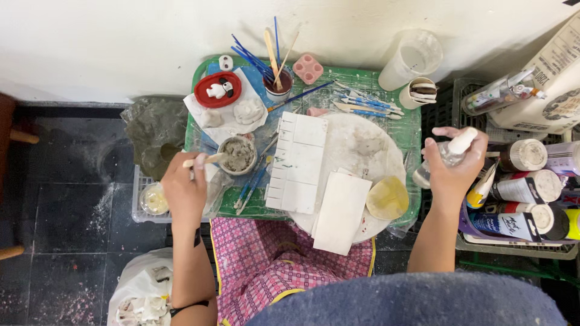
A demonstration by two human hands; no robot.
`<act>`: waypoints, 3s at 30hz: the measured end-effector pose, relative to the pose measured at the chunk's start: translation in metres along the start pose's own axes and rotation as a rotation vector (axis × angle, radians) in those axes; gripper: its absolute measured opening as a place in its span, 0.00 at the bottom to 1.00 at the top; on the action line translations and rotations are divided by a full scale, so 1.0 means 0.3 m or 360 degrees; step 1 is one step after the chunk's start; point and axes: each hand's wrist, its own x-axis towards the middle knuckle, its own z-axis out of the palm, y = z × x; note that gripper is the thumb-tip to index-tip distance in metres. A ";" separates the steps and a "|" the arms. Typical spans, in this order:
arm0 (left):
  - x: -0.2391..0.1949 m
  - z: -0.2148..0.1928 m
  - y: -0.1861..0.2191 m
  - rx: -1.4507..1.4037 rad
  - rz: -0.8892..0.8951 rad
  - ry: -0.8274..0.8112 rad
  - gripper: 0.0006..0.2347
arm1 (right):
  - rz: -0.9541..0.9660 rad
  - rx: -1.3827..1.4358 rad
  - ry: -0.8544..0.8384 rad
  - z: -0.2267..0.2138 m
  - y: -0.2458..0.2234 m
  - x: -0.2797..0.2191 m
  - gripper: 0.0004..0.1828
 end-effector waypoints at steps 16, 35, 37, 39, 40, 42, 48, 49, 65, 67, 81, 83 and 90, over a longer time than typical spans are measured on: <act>0.012 0.023 0.126 -0.0024 -0.0372 -0.0099 0.22 | 0.0225 0.0093 0.0149 -0.095 -0.067 -0.290 0.21; 0.008 0.652 0.552 -0.0177 0.0553 -0.1021 0.40 | 0.0643 -0.0442 -0.0044 -0.104 0.091 -0.415 0.31; -0.029 0.641 0.541 -0.0103 0.0613 -0.0810 0.37 | 0.0706 -0.0362 -0.0025 -0.113 0.114 -0.418 0.28; -0.090 0.609 0.540 -0.0024 0.0698 -0.0737 0.35 | 0.0669 -0.0226 0.0001 -0.125 0.143 -0.420 0.26; -0.125 0.582 0.542 0.0021 0.0758 -0.0773 0.33 | 0.0652 -0.0154 0.0018 -0.128 0.157 -0.422 0.25; -0.175 0.537 0.549 0.0037 0.0844 -0.0864 0.31 | 0.0658 0.0076 0.0093 -0.133 0.187 -0.418 0.23; -0.304 0.420 0.572 -0.0019 0.0685 -0.1085 0.28 | 0.0648 -0.0069 0.0133 -0.137 0.226 -0.339 0.21; -0.318 0.421 0.565 0.0007 0.0585 -0.1139 0.27 | 0.0692 -0.0063 0.0087 -0.130 0.224 -0.325 0.22; -0.253 0.297 0.494 -0.0952 -0.0166 -0.1262 0.18 | -0.0190 -0.0820 -0.0747 0.112 -0.197 -0.463 0.21; -0.263 0.276 0.487 -0.0774 -0.0069 -0.1184 0.13 | -0.0176 -0.0822 -0.0819 0.126 -0.226 -0.478 0.19; -0.271 0.119 0.390 -0.0327 -0.0250 -0.1232 0.09 | 0.0155 -0.0676 -0.1077 0.138 -0.211 -0.565 0.15; -0.263 0.146 0.403 -0.0466 -0.0215 -0.1211 0.12 | 0.0436 -0.0483 -0.0915 0.104 -0.183 -0.561 0.12; -0.286 0.270 0.515 -0.0674 0.0048 -0.1250 0.11 | 0.0741 0.0041 -0.0554 -0.017 -0.012 -0.622 0.20</act>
